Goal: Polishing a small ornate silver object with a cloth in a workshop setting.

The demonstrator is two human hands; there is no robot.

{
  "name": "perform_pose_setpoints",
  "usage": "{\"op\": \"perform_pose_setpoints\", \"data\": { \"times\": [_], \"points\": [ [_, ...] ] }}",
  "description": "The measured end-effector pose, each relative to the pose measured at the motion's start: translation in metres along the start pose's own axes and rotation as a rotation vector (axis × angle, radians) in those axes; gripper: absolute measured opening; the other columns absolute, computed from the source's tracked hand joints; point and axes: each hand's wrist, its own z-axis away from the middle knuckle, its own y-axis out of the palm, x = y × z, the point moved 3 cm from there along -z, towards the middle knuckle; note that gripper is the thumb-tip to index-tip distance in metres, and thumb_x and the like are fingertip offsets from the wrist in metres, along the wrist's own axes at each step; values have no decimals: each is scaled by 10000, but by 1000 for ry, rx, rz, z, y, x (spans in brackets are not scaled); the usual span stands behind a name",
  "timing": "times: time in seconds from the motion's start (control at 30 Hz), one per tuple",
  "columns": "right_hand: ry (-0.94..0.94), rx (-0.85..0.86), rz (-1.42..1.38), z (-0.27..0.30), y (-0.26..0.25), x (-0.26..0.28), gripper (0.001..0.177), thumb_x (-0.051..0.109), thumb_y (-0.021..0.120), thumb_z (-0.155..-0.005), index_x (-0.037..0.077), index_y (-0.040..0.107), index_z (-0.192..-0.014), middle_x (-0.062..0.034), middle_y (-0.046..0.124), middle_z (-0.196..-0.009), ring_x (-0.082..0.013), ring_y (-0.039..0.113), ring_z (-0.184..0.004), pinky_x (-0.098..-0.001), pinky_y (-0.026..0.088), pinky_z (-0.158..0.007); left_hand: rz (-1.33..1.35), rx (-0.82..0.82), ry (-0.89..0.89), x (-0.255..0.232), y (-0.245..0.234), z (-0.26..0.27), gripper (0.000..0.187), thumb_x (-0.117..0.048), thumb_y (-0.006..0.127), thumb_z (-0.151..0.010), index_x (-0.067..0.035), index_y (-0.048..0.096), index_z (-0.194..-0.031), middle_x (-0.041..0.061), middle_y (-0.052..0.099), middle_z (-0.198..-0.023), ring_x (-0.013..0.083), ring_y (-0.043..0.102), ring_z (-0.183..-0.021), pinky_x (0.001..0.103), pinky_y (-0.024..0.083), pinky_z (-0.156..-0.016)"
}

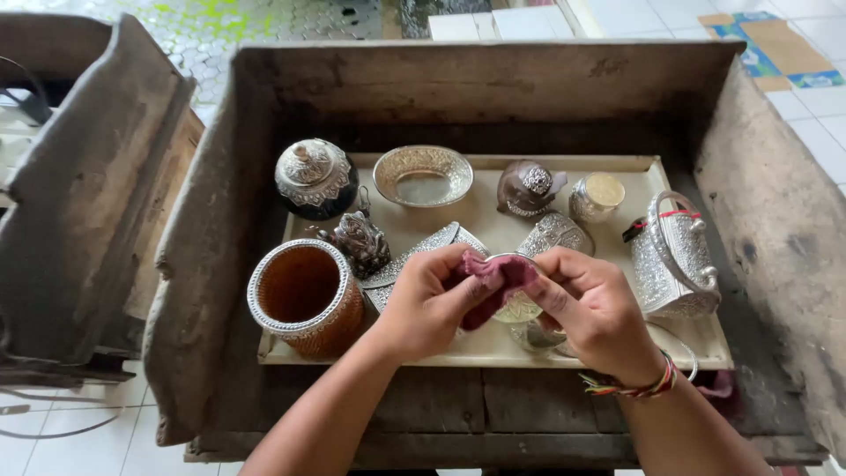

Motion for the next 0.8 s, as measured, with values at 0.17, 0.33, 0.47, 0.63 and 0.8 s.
{"op": "perform_pose_setpoints", "data": {
  "times": [0.17, 0.33, 0.47, 0.63, 0.8],
  "points": [
    [-49, 5, 77, 8, -1, 15, 135, 162, 681, -922, 42, 645, -870, 25, 495, -659, -71, 470, -537, -211, 378, -442, 161, 91, -43, 11, 3, 5, 142, -163, 641, -1000, -35, 698, -1023, 33, 670, -874, 99, 604, -739, 245, 505, -625],
    [-288, -96, 422, 11, -5, 22, 233, 256, 681, -896, 28, 714, -932, 22, 624, -653, -84, 490, -531, -233, 391, -463, 376, 99, -56, 7, -1, 8, 175, -199, 668, -1001, -29, 673, -959, 7, 614, -777, 68, 542, -622, 222, 457, -546],
    [-424, 83, 636, 6, -26, 24, 640, 417, 826, -725, 86, 640, -1240, -72, 641, -1091, -190, 615, -1016, -324, 511, -904, 425, 8, 8, 16, -9, 7, 191, -232, 694, -989, -41, 696, -988, -6, 649, -863, 69, 561, -736, 230, 486, -665],
    [-162, 316, 984, -1, -27, 3, 583, 435, 900, -722, 131, 651, -1152, -58, 590, -1307, -213, 681, -1122, -354, 518, -929, 510, -41, -9, 16, -12, 8, 192, -208, 689, -994, -16, 693, -1009, 20, 637, -844, 86, 564, -685, 242, 511, -601],
    [-248, 252, 957, 0, -32, 19, 530, 174, 823, -714, 152, 675, -1222, -61, 634, -1275, -218, 605, -1245, -365, 445, -1078, 533, -62, -5, 18, -13, 8, 203, -200, 685, -991, 1, 680, -1009, 35, 617, -836, 102, 550, -678, 260, 525, -595]
  ]
}}
